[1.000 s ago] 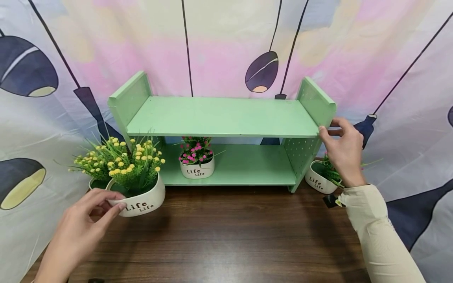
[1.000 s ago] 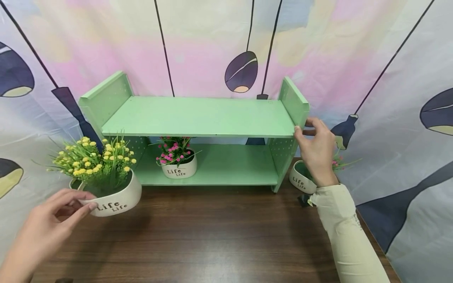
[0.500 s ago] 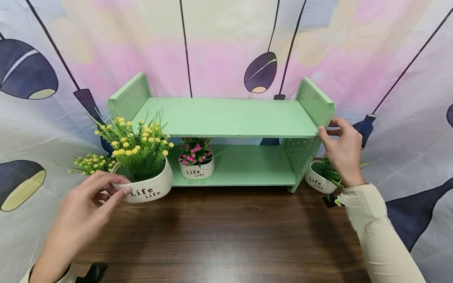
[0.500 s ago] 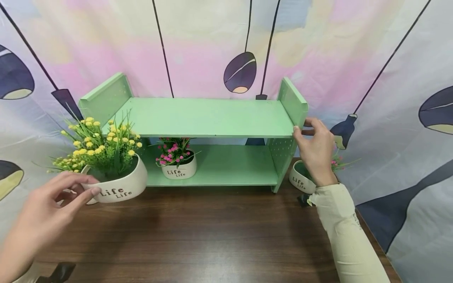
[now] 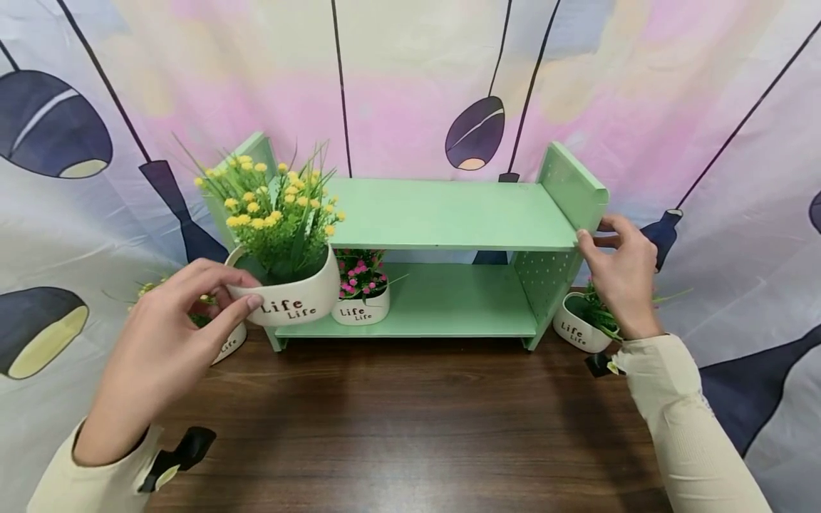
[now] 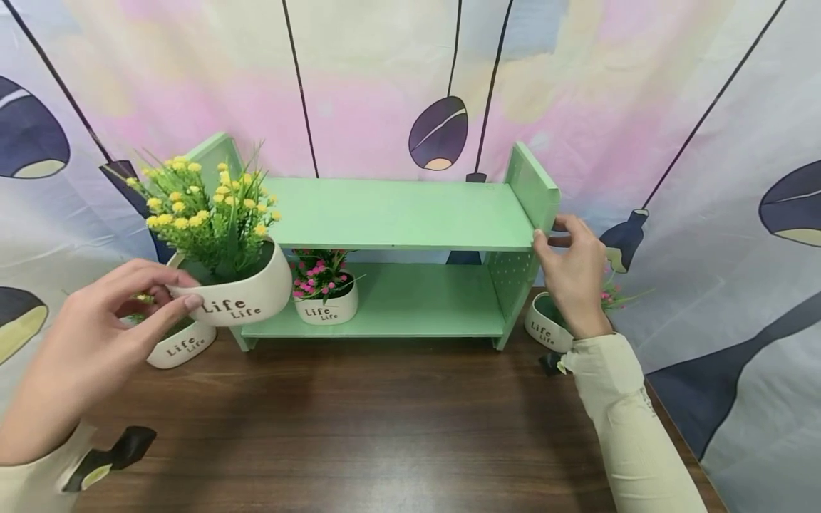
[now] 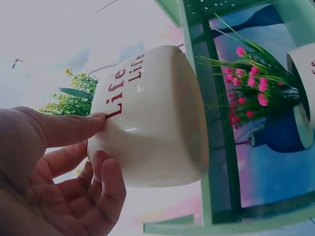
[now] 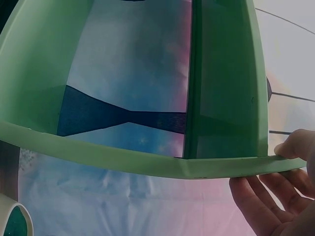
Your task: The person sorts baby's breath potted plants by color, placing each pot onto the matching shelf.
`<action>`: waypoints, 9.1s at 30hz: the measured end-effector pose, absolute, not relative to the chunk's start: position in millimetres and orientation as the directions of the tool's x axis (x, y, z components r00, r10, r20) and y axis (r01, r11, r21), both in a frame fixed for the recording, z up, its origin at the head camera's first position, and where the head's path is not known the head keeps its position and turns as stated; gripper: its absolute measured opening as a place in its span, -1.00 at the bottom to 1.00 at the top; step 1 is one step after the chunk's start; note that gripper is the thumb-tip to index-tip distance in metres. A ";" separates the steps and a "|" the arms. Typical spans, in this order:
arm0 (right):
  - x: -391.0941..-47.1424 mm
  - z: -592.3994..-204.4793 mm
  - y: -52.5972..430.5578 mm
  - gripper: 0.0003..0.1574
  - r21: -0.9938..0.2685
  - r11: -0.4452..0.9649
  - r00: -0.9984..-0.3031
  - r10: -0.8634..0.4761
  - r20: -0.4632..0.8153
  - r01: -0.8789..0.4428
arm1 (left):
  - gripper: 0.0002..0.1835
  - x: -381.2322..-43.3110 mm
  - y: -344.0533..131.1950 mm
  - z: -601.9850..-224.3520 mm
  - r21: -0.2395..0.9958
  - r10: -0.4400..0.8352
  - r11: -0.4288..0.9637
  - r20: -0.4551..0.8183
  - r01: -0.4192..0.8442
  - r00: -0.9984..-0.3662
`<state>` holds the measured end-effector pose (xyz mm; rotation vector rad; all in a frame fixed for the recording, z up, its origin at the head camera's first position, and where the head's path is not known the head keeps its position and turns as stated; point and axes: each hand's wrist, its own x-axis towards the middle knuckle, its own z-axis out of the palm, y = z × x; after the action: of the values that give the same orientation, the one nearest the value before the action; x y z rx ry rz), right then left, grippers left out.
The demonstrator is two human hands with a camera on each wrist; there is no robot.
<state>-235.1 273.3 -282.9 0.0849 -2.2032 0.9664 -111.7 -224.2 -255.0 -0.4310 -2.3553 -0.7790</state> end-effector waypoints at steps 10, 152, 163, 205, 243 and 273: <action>-235.4 -282.7 272.4 -0.54 -0.621 0.713 -0.748 0.208 0.631 -0.325 | -0.89 -138.0 -202.4 -233.0 0.465 0.116 0.744 0.618 0.480 -0.778; -234.7 -286.6 272.1 -0.59 -0.569 0.735 -0.696 0.189 0.693 -0.368 | -0.50 -170.0 -368.2 -393.9 0.409 -0.067 0.912 0.181 0.013 -0.981; -235.0 -286.1 270.6 -0.60 -0.564 0.739 -0.691 0.188 0.698 -0.368 | -0.54 -176.4 -370.7 -406.2 0.428 -0.102 0.903 0.157 -0.026 -0.982; -235.4 -286.7 270.9 -0.61 -0.571 0.730 -0.694 0.188 0.695 -0.374 | -0.71 -163.0 -353.6 -425.0 0.546 -0.245 0.831 0.180 -0.110 -0.953; -233.1 -286.2 274.2 -0.59 -0.565 0.738 -0.693 0.187 0.696 -0.368 | -0.96 -111.9 -280.0 -392.4 0.451 -0.069 0.889 0.308 0.082 -0.949; -235.2 -289.1 271.8 -0.61 -0.568 0.734 -0.692 0.188 0.697 -0.373 | -0.79 -113.5 -214.8 -304.1 0.379 0.209 0.811 0.524 0.446 -0.826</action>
<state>-235.2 271.8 -289.1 0.1388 -2.1519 0.9167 -113.5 -214.8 -304.1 -0.4875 -2.5283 -0.6893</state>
